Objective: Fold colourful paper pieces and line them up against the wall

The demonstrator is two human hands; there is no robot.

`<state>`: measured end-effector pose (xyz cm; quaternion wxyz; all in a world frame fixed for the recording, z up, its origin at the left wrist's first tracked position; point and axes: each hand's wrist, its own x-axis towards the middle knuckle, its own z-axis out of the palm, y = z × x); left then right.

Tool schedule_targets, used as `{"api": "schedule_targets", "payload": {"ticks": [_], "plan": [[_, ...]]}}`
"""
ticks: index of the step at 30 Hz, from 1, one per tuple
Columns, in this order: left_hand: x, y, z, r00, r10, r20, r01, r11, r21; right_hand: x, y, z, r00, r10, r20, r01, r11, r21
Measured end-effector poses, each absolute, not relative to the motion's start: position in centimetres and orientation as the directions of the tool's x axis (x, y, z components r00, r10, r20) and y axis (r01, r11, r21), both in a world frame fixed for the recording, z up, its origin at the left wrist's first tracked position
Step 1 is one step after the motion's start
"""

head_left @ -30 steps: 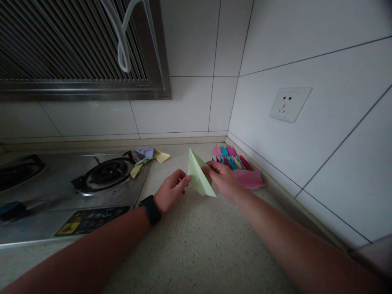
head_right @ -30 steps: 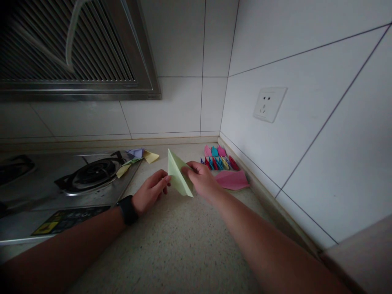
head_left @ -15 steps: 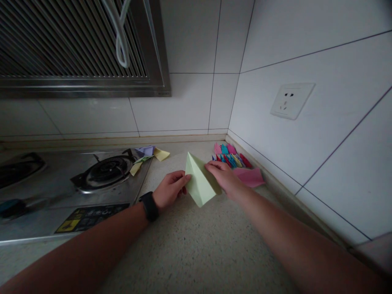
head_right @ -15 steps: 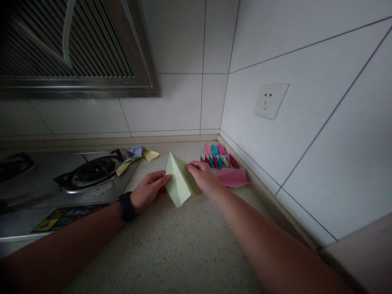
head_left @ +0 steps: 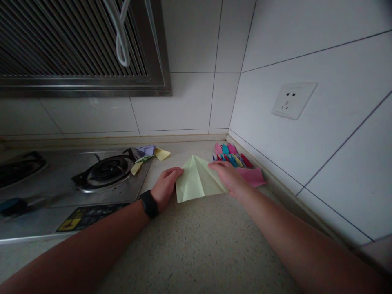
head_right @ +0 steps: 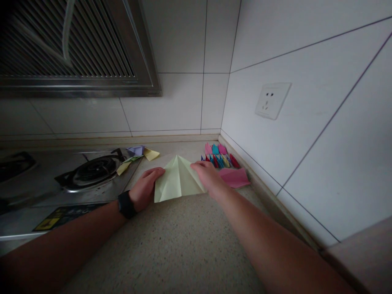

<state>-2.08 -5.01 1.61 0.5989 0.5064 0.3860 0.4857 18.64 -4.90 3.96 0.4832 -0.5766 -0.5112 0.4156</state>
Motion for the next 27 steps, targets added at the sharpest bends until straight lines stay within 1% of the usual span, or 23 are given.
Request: {"api": "schedule_targets", "payload": {"ticks": [4, 7, 10, 13, 17, 21, 22, 24, 25, 27], "plan": [[-2.0, -5.2, 1.6, 0.248, 0.968, 0.032, -0.118, -0.002, 0.993, 18.5, -5.0, 4.0, 0.136, 0.988, 0.070, 0.225, 0.038, -0.974], [-1.9, -5.3, 1.6, 0.306, 0.951, 0.034, -0.055, -0.018, 0.998, 18.4, -5.1, 3.6, 0.105, 0.989, 0.107, 0.263, 0.076, -0.962], [-2.0, -5.3, 1.4, 0.395, 0.916, 0.071, 0.033, -0.092, 0.995, 18.1, -5.2, 3.3, 0.004, 0.993, 0.122, 0.286, 0.116, -0.951], [-2.1, -5.2, 1.2, 0.431, 0.898, 0.084, 0.090, -0.136, 0.987, 17.8, -5.6, 3.3, -0.138, 0.984, 0.113, 0.281, 0.149, -0.948], [-2.0, -5.3, 1.1, 0.453, 0.887, 0.092, 0.055, -0.131, 0.990, 17.4, -6.0, 3.4, -0.264, 0.961, 0.084, 0.284, 0.161, -0.945], [-1.9, -5.6, 1.3, 0.500, 0.861, 0.090, 0.008, -0.109, 0.994, 17.3, -5.9, 3.0, -0.327, 0.936, 0.126, 0.310, 0.233, -0.922], [-1.9, -5.7, 1.4, 0.512, 0.854, 0.088, -0.001, -0.102, 0.995, 17.3, -5.9, 2.9, -0.332, 0.930, 0.160, 0.325, 0.272, -0.906], [-1.9, -5.7, 1.6, 0.518, 0.852, 0.074, -0.010, -0.080, 0.997, 17.5, -5.9, 2.8, -0.303, 0.906, 0.297, 0.382, 0.401, -0.833], [-1.9, -5.7, 1.7, 0.507, 0.859, 0.064, -0.009, -0.069, 0.998, 17.6, -6.0, 2.8, -0.291, 0.872, 0.393, 0.421, 0.486, -0.766], [-1.9, -5.6, 1.8, 0.472, 0.881, 0.043, -0.005, -0.047, 0.999, 17.8, -6.4, 3.3, -0.317, 0.754, 0.575, 0.492, 0.649, -0.580]]}}
